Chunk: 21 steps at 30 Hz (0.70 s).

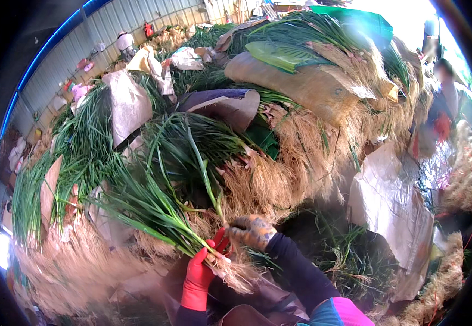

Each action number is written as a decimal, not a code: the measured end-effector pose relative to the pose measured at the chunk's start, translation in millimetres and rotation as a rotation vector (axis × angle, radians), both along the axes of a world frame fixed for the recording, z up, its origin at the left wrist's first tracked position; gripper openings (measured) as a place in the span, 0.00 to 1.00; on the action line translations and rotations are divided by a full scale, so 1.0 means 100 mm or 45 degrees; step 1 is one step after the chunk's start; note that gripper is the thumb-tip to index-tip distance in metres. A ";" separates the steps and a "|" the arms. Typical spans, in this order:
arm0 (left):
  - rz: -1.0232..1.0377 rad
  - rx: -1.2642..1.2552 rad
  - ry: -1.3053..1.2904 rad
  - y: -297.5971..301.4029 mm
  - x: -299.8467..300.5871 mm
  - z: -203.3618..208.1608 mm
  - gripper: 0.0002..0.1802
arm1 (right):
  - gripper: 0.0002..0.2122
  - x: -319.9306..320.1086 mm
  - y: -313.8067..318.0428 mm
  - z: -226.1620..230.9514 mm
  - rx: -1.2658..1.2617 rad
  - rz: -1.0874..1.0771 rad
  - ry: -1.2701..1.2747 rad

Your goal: The person harvests garlic sprouts by hand, pulling them from a large pile, removing dry leaves, and bundling them onto cardboard sheets.

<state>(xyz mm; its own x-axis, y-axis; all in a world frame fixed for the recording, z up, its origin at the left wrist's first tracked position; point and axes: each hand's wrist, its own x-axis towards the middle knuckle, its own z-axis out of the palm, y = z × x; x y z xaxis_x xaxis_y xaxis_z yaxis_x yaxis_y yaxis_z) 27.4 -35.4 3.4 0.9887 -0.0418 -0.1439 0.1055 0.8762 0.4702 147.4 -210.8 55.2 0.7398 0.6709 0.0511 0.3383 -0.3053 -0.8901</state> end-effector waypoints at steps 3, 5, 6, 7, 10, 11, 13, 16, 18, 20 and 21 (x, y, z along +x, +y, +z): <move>-0.084 -0.053 -0.078 0.03 0.04 -0.08 0.13 | 0.22 -0.05 0.07 -0.14 -0.248 0.430 0.004; -0.035 -0.032 0.040 0.03 0.05 -0.28 0.14 | 0.24 0.04 0.13 -0.56 0.100 0.047 0.364; -0.006 -0.017 0.100 0.02 0.06 -0.35 0.14 | 0.25 0.11 0.17 -0.75 0.277 -0.145 0.541; -0.025 -0.015 0.096 0.00 0.06 -0.33 0.14 | 0.26 0.16 0.22 -0.77 0.308 -0.120 0.556; -0.092 0.028 0.094 -0.06 0.08 -0.25 0.15 | 0.24 0.32 0.51 -0.99 0.164 -0.075 0.416; -0.078 0.054 0.109 0.01 0.04 -0.29 0.15 | 0.19 0.14 0.49 -0.44 0.014 0.012 0.433; -0.073 0.120 0.125 0.09 0.01 -0.34 0.17 | 0.15 -0.03 0.62 -0.50 0.154 -0.219 -0.048; 0.079 0.210 0.205 -0.01 0.01 -0.28 0.17 | 0.13 -0.15 0.62 -0.60 0.408 -0.490 0.230; 0.106 0.218 0.187 -0.12 0.06 -0.12 0.17 | 0.14 -0.17 0.56 -0.75 0.590 -0.590 0.902; 0.098 0.234 0.227 -0.16 0.06 -0.17 0.17 | 0.13 -0.26 0.58 -0.88 0.683 -0.707 0.716; 0.099 0.241 0.251 -0.17 0.04 -0.20 0.17 | 0.12 -0.30 0.61 -0.88 0.830 -0.820 0.848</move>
